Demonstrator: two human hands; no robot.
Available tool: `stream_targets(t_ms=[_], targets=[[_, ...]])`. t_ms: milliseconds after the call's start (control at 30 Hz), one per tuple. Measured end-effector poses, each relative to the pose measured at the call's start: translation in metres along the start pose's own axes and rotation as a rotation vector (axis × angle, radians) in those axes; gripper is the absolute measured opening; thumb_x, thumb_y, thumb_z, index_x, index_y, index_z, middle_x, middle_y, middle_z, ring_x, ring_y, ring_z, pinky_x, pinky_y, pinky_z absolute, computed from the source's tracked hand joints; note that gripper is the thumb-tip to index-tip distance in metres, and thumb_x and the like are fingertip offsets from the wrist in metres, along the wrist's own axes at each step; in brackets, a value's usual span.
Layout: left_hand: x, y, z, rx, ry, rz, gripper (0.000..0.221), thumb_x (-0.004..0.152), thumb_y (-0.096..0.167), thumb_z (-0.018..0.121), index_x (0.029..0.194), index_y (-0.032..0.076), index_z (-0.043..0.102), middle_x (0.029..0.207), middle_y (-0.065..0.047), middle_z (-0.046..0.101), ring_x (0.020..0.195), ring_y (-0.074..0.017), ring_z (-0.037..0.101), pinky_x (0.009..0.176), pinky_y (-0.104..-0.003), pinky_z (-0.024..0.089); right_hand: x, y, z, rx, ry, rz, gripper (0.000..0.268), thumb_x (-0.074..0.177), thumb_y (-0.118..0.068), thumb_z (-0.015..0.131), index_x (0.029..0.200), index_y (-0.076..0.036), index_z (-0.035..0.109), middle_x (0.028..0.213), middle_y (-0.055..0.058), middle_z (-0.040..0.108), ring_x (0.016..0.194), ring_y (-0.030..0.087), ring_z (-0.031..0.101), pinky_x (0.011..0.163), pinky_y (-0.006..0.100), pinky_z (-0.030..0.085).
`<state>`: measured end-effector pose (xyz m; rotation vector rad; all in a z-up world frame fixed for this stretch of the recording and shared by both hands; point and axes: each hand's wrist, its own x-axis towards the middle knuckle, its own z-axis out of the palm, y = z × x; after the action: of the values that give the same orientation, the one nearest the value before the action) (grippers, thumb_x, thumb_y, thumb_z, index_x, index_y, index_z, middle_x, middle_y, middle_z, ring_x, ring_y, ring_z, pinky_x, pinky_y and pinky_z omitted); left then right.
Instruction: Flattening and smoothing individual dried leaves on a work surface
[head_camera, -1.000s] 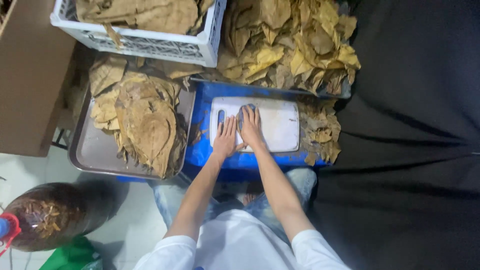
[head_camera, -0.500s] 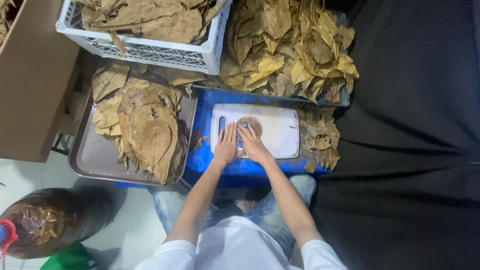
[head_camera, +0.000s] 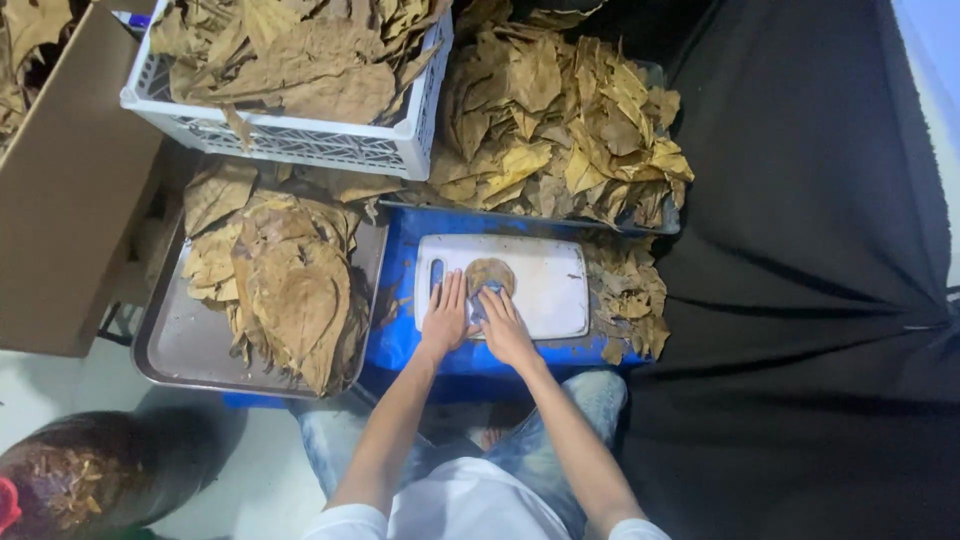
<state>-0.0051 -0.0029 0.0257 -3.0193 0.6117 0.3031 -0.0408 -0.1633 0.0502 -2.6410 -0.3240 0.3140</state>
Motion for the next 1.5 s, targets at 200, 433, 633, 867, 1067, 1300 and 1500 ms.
stream_targets(t_ms=[200, 433, 633, 867, 1067, 1300, 1500], targets=[[0.005, -0.001, 0.002, 0.009, 0.017, -0.006, 0.117, 0.088, 0.074, 0.055, 0.163, 0.004, -0.001, 0.172, -0.013, -0.003, 0.158, -0.0253, -0.006, 0.128, -0.044, -0.005, 0.031, 0.000, 0.002, -0.145, 0.048, -0.121, 0.055, 0.104, -0.014, 0.045, 0.158, -0.011, 0.034, 0.167, 0.011, 0.022, 0.154, 0.042, 0.012, 0.124, 0.052, 0.022], [0.009, -0.002, 0.009, -0.013, 0.029, -0.019, 0.114, 0.087, 0.079, 0.047, 0.163, 0.004, 0.004, 0.172, -0.012, 0.001, 0.159, -0.0242, -0.003, 0.129, -0.042, -0.003, 0.081, -0.004, 0.003, -0.103, 0.059, 0.007, 0.056, 0.108, -0.019, 0.038, 0.161, -0.010, 0.025, 0.167, 0.014, 0.018, 0.155, 0.042, 0.009, 0.124, 0.054, 0.022], [0.003, -0.001, -0.005, -0.014, -0.008, -0.021, 0.113, 0.089, 0.074, 0.051, 0.163, 0.005, -0.001, 0.172, -0.012, -0.004, 0.158, -0.0250, -0.005, 0.128, -0.044, -0.003, 0.025, -0.023, -0.021, -0.018, -0.024, 0.077, 0.054, 0.108, -0.016, 0.036, 0.160, -0.010, 0.027, 0.170, 0.011, 0.013, 0.155, 0.040, 0.009, 0.125, 0.054, 0.021], [-0.003, 0.002, -0.009, -0.039, -0.024, -0.011, 0.109, 0.092, 0.068, 0.053, 0.165, 0.015, -0.009, 0.171, -0.011, -0.006, 0.158, -0.0257, -0.004, 0.128, -0.047, 0.000, 0.004, -0.015, -0.010, -0.018, -0.019, 0.119, 0.053, 0.109, -0.020, 0.037, 0.161, -0.014, 0.027, 0.169, 0.009, 0.014, 0.154, 0.041, 0.009, 0.124, 0.054, 0.018], [0.000, 0.001, -0.009, -0.087, -0.018, -0.018, 0.106, 0.091, 0.075, 0.044, 0.165, 0.019, -0.007, 0.172, -0.010, -0.004, 0.159, -0.0245, -0.004, 0.128, -0.047, -0.001, 0.058, -0.002, -0.008, -0.171, 0.060, 0.144, 0.056, 0.106, -0.019, 0.040, 0.159, -0.011, 0.027, 0.168, 0.012, 0.015, 0.155, 0.041, 0.009, 0.126, 0.052, 0.014], [0.007, 0.002, 0.007, -0.060, -0.030, -0.026, 0.102, 0.094, 0.073, 0.041, 0.165, 0.021, -0.010, 0.172, -0.009, -0.009, 0.158, -0.0238, -0.008, 0.127, -0.048, -0.003, 0.050, -0.005, -0.001, -0.113, 0.063, 0.179, 0.056, 0.107, -0.022, 0.040, 0.160, -0.011, 0.026, 0.169, 0.011, 0.013, 0.155, 0.041, 0.005, 0.126, 0.051, 0.010], [0.007, -0.001, 0.012, -0.111, 0.018, -0.001, 0.098, 0.094, 0.070, 0.044, 0.166, 0.028, -0.006, 0.172, -0.011, -0.002, 0.159, -0.0272, -0.002, 0.128, -0.050, 0.003, 0.001, -0.011, 0.011, -0.069, 0.026, 0.198, 0.055, 0.107, -0.024, 0.039, 0.160, -0.013, 0.027, 0.170, 0.009, 0.013, 0.155, 0.039, 0.009, 0.125, 0.052, 0.012]])
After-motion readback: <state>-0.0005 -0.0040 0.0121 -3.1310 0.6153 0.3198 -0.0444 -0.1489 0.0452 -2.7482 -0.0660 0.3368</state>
